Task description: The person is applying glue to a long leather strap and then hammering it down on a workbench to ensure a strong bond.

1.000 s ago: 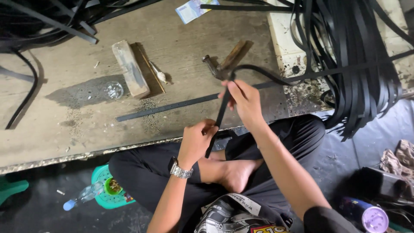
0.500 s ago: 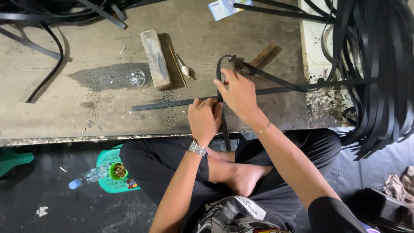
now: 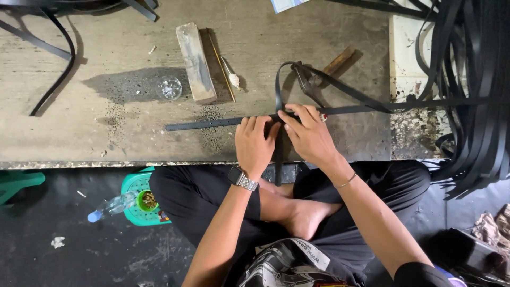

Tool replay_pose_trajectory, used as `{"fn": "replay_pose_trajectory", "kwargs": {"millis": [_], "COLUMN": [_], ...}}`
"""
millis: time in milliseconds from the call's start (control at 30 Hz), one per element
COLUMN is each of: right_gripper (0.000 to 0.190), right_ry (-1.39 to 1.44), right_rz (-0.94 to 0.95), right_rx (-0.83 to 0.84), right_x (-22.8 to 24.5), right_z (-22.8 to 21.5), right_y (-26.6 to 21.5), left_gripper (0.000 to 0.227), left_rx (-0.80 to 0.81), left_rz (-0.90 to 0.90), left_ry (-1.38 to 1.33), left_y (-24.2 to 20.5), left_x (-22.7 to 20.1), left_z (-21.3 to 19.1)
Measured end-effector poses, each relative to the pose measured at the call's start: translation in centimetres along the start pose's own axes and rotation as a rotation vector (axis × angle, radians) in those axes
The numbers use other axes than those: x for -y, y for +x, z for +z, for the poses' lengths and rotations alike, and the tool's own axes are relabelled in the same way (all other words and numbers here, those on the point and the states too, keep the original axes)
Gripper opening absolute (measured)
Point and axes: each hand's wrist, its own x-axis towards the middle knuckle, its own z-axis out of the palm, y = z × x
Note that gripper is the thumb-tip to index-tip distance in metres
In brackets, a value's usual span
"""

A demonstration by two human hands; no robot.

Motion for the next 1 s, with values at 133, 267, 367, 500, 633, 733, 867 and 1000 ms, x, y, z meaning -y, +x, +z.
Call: {"fn": "replay_pose_trajectory", "kwargs": {"millis": [133, 267, 367, 500, 633, 733, 867, 1000], "right_gripper": [0.047, 0.064, 0.064, 0.06, 0.058, 0.06, 0.072, 0.079], "right_ry": [0.022, -0.018, 0.014, 0.064, 0.085, 0.097, 0.038, 0.01], "right_rz": [0.026, 0.072, 0.082, 0.051, 0.038, 0.023, 0.051, 0.061], "right_rx": [0.097, 0.15, 0.184, 0.165, 0.144, 0.141, 0.206, 0.198], "right_x": [0.1, -0.2, -0.4, -0.1, -0.4, -0.6, -1.1, -1.1], "right_z": [-0.4, 0.1, -0.1, -0.7, -0.6, -0.4, 0.4, 0.7], "right_y": [-0.7, -1.4, -1.3, -1.0, -1.1, -1.1, -1.4, -1.5], "left_gripper": [0.006, 0.013, 0.016, 0.009, 0.01, 0.018, 0.032, 0.023], "left_rx": [0.004, -0.092, -0.119, -0.081, -0.073, -0.023, 0.097, 0.069], "left_rz": [-0.084, -0.308, -0.321, -0.196, -0.074, 0.095, 0.226, 0.293], "left_ry": [-0.133, -0.398, -0.319, -0.107, 0.068, 0.274, 0.558, 0.644], "left_y": [0.5, 0.7, 1.7, 3.6, 5.6, 6.7, 7.4, 8.0], "left_x": [-0.7, 0.7, 1.9, 3.3, 4.0, 4.5, 6.0, 6.8], "left_z": [-1.8, -2.8, -3.9, -4.8, -4.4, -4.2, -3.0, -2.0]}}
